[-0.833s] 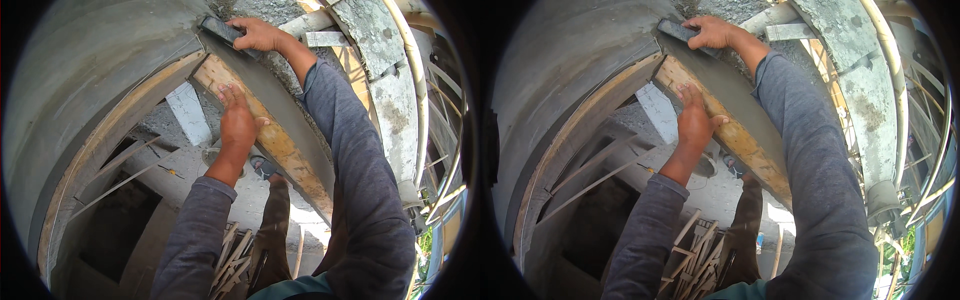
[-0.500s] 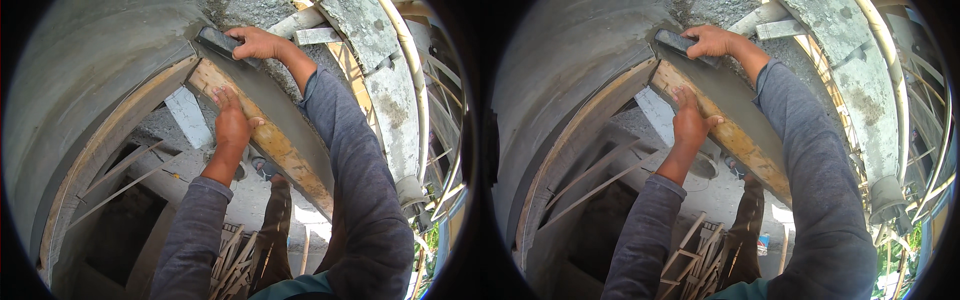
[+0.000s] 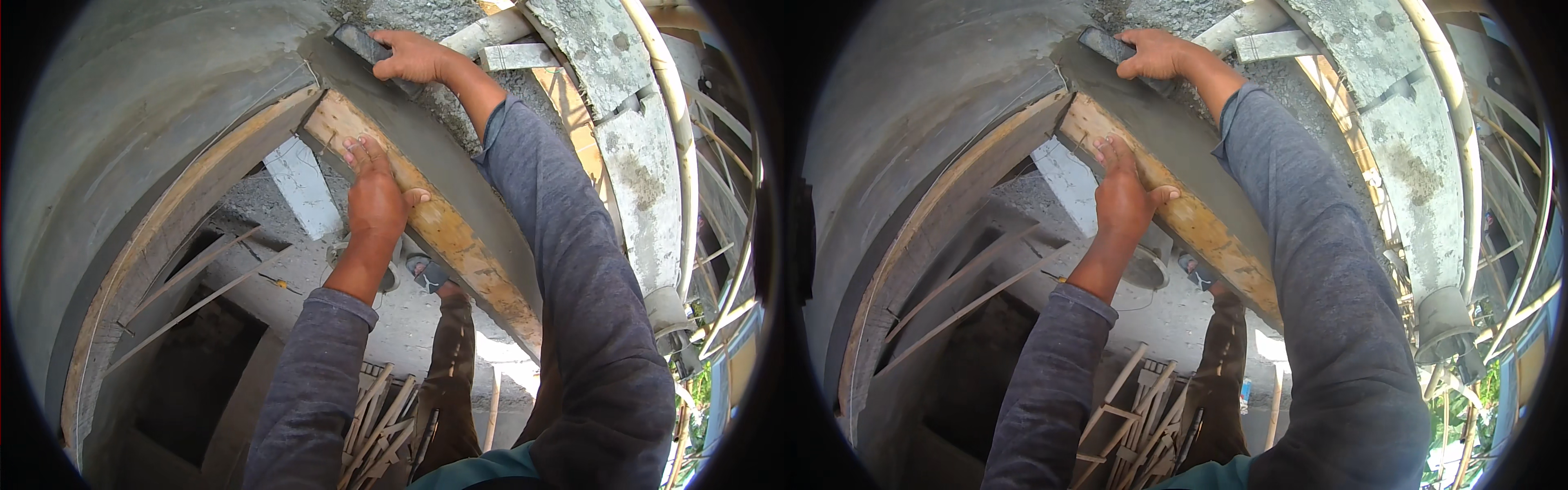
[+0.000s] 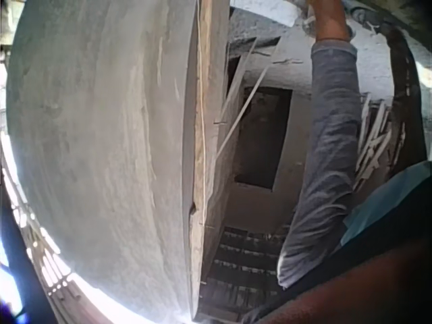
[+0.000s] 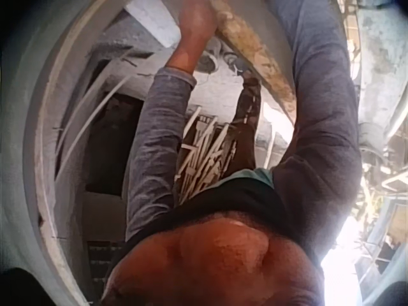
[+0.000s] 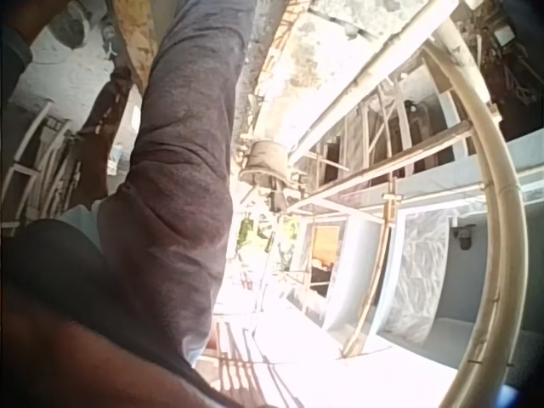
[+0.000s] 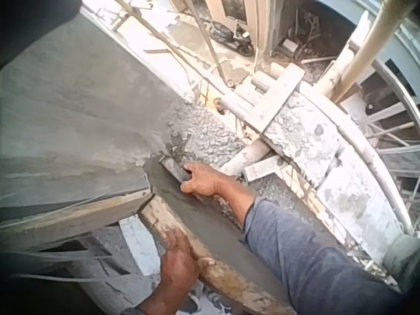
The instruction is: Using a wooden board and a trowel to shape and smooth wet concrete on a curved architectural ledge.
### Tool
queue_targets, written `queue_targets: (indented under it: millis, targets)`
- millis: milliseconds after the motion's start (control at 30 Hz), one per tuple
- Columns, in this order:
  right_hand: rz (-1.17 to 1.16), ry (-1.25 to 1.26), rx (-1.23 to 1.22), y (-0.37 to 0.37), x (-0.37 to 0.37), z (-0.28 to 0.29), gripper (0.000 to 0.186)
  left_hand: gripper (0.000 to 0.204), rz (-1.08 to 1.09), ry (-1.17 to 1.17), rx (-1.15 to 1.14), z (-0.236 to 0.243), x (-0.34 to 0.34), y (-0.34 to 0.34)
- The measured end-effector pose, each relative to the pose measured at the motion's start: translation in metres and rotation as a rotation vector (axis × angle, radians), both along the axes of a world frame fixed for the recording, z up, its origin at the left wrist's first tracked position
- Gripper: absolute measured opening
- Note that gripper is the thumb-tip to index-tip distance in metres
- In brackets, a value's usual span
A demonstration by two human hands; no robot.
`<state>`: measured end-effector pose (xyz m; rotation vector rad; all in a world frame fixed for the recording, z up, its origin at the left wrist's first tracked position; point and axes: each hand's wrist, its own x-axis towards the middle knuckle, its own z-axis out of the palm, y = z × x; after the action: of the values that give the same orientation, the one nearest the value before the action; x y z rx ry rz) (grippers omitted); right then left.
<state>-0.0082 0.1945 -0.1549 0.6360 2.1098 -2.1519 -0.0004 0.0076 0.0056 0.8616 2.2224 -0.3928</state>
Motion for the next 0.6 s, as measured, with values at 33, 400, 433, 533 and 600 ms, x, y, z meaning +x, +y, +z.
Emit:
queue_targets:
  millis: [33,400,433,533,600]
  targets:
    - [0.016,0.01,0.03,-0.002,-0.005,0.0,0.084,0.127,-0.002,-0.001,0.023,0.0,0.0,0.0]
    - [0.165,0.217,-0.056,-0.046,0.128,0.037,0.09,0.127,-0.002,0.012,0.031,-0.002,0.0,-0.003]
    - [0.207,0.151,-0.11,-0.051,0.155,0.047,0.09,0.127,-0.002,0.012,0.038,-0.003,0.0,-0.004]
    - [0.277,0.031,-0.257,-0.059,0.217,0.066,0.087,0.128,-0.023,0.038,0.022,-0.004,0.0,-0.004]
    - [0.207,-0.06,-0.356,-0.059,0.228,0.065,0.083,0.128,-0.027,0.039,0.008,-0.005,0.0,-0.004]
